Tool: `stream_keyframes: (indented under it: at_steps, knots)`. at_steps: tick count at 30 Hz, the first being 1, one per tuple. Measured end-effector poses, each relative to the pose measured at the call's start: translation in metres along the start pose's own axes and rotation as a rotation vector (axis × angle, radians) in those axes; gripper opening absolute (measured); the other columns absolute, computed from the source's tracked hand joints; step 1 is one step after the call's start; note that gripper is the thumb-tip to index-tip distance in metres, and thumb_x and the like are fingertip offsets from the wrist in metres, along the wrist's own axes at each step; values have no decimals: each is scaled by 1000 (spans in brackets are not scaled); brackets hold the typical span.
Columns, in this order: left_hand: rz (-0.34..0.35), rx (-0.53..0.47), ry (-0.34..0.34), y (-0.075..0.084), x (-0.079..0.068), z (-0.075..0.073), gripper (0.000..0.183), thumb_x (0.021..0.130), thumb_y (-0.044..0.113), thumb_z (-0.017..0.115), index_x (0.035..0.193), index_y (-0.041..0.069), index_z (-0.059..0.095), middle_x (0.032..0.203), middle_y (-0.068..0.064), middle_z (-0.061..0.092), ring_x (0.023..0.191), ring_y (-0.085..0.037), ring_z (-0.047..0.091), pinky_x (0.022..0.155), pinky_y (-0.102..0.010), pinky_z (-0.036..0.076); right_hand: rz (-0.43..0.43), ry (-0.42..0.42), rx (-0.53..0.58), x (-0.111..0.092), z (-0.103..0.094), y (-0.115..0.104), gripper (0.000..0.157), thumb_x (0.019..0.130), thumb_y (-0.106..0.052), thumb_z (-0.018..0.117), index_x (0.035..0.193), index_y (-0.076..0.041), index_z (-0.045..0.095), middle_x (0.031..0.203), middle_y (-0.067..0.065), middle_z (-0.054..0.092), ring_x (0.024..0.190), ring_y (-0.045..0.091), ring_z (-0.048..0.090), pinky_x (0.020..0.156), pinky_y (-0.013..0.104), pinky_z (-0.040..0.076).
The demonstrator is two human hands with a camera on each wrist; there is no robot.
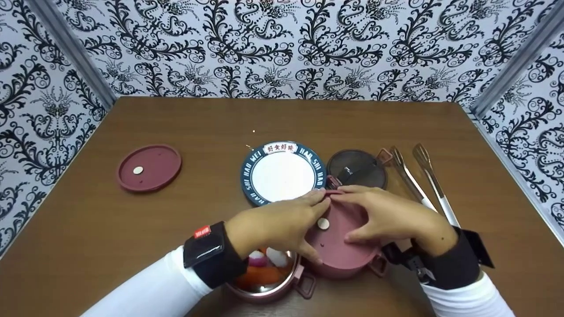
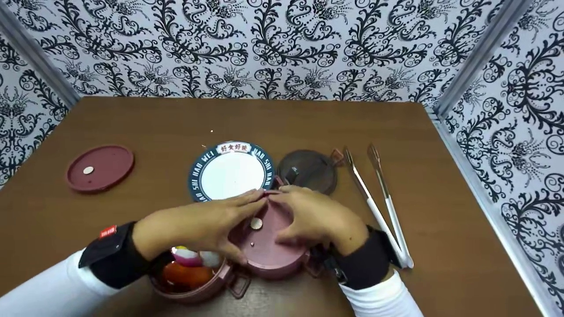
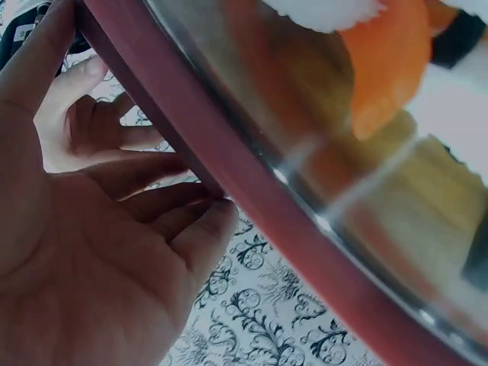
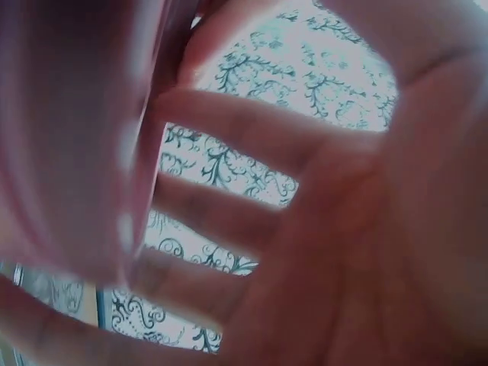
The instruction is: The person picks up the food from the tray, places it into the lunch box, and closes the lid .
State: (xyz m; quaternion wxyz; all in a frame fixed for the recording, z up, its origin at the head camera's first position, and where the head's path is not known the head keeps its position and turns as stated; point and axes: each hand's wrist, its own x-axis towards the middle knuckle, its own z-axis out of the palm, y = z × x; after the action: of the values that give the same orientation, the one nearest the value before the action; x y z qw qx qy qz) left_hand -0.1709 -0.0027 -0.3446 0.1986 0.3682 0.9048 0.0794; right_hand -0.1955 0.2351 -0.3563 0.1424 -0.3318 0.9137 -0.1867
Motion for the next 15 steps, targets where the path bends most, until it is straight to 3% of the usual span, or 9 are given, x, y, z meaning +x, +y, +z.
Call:
stream_keyframes:
  at_steps: [8, 15]
  knots:
    - [-17, 17, -17, 4, 7, -1, 116, 77, 61, 76, 160, 7, 16, 168, -12, 10, 156, -23, 9, 124, -36, 21, 32, -11, -30, 0, 1, -5, 80, 76, -40, 85, 145, -13, 53, 156, 18, 41, 136, 47, 46, 107, 61, 42]
    - [-40, 58, -20, 6, 9, -1, 116, 74, 61, 78, 159, 7, 21, 167, -12, 17, 155, -24, 16, 123, -40, 26, 35, -25, -25, 2, 5, -5, 79, 77, -38, 84, 145, -12, 53, 156, 19, 40, 137, 47, 45, 109, 61, 40]
